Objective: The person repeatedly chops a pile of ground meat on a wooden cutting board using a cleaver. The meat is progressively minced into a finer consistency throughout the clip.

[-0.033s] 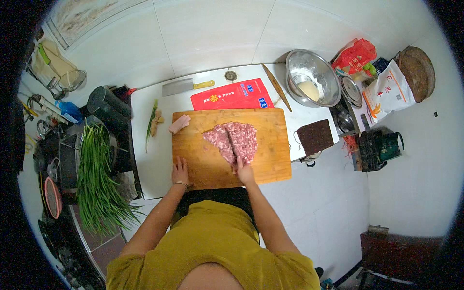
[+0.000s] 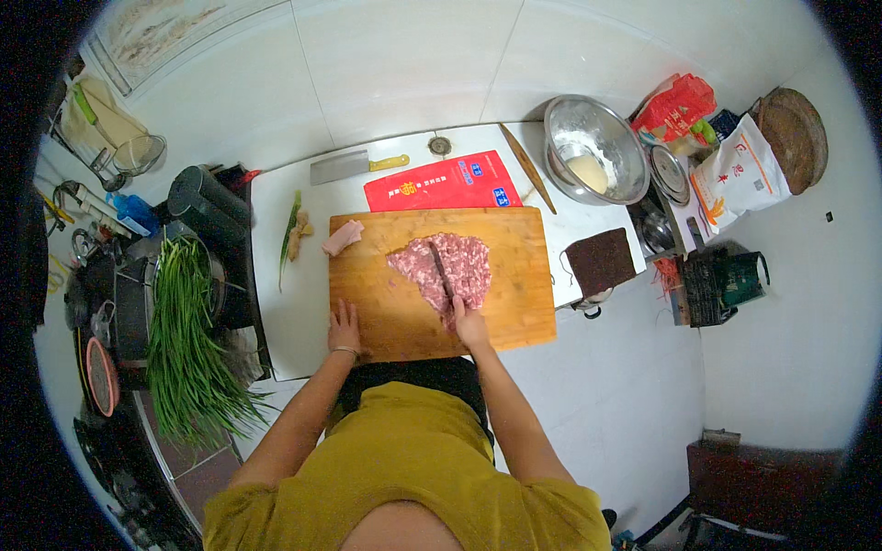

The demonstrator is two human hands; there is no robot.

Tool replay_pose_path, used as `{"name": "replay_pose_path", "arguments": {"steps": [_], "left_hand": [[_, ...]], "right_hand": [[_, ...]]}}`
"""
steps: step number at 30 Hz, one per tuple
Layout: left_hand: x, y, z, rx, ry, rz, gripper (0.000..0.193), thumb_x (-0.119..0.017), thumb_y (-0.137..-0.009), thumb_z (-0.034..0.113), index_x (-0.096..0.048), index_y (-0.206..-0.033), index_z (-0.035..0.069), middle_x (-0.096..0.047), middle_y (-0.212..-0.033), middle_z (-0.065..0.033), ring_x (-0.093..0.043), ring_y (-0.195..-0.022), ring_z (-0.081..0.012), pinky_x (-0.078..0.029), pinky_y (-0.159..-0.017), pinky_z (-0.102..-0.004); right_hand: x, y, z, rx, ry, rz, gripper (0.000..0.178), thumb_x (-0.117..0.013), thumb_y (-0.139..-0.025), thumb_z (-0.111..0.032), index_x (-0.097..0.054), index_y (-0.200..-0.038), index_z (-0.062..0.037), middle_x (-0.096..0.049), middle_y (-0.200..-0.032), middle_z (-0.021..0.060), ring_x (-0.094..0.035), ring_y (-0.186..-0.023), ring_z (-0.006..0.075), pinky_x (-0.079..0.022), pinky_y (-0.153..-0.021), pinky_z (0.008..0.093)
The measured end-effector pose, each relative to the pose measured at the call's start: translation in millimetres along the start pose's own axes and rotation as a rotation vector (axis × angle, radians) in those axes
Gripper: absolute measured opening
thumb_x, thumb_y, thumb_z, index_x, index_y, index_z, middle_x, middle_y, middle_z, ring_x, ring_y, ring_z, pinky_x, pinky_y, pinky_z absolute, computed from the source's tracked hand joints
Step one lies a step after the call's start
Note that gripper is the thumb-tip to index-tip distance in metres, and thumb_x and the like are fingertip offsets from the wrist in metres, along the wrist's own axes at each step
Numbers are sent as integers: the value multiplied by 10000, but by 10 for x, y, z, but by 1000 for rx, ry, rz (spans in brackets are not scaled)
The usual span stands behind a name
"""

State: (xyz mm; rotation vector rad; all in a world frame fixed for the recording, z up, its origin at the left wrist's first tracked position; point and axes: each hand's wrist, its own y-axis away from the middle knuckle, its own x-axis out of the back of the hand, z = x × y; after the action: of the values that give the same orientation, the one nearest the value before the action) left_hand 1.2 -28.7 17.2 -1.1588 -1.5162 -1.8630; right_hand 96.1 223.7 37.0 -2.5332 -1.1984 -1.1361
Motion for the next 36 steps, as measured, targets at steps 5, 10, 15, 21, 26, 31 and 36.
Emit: {"name": "replay_pose_path", "arguments": {"steps": [5, 10, 15, 21, 26, 31, 36], "left_hand": [[219, 165, 82, 31, -24, -33, 1222, -817, -442, 388, -55, -1365, 139, 22, -1420, -121, -172, -1252, -352, -273, -1002, -383], [-70, -3, -23, -12, -17, 56, 1224, -813, -441, 405, -58, -1365, 134, 24, -1420, -124, -171, -1250, -361, -271, -1002, -383], [189, 150, 59, 8, -6, -22, 1210, -805, -454, 412, -63, -1365, 121, 12, -1418, -135, -175, -1248, -370, -263, -1003, -390], [103, 76, 34, -15, -26, 7, 1201, -798, -483, 405, -35, -1366, 121, 25, -1419, -136, -177, -1250, -370, -251, -1009, -383], [90, 95, 5, 2, 4, -37, 1187, -793, -504, 397, -24, -1365, 119, 31, -1420, -136, -164, -1260, -360, -231, -1020, -372], [58, 49, 9, 8, -23, -15, 1200, -793, -489, 424, -32, -1363, 114, 51, -1419, -134, -163, -1263, -366, -268, -1002, -372], [-190, -75, -75, -3, -29, 22, 1162, -789, -522, 373, -31, -1364, 113, 23, -1421, -129, -150, -1263, -366, -222, -1021, -381]], "right_hand": [[881, 259, -721, -111, -319, -279, 540, -368, -886, -400, -537, -688, 73, -496, -535, 198, -513, -538, 258, -399, -553, 399], [-17, 342, -134, 123, -62, 50, 587, -359, -868, -457, -545, -717, 79, -540, -639, 257, -557, -658, 370, -403, -625, 445], [536, 220, -593, 42, -62, -179, 607, -291, -889, -460, -511, -653, 54, -477, -502, 157, -501, -523, 248, -381, -518, 386], [-202, 240, -349, 282, -235, 149, 549, -346, -882, -409, -597, -749, 60, -572, -694, 266, -573, -730, 388, -421, -676, 411], [447, 140, -944, 21, -24, -214, 605, -347, -869, -465, -589, -729, 71, -558, -654, 266, -573, -689, 372, -417, -650, 414], [86, 125, -572, 93, -351, -87, 531, -330, -900, -391, -532, -676, 47, -491, -551, 141, -487, -552, 202, -396, -558, 362], [75, 207, -885, 10, 95, -227, 593, -328, -867, -471, -594, -866, 59, -565, -797, 292, -560, -823, 394, -427, -744, 410]]}}
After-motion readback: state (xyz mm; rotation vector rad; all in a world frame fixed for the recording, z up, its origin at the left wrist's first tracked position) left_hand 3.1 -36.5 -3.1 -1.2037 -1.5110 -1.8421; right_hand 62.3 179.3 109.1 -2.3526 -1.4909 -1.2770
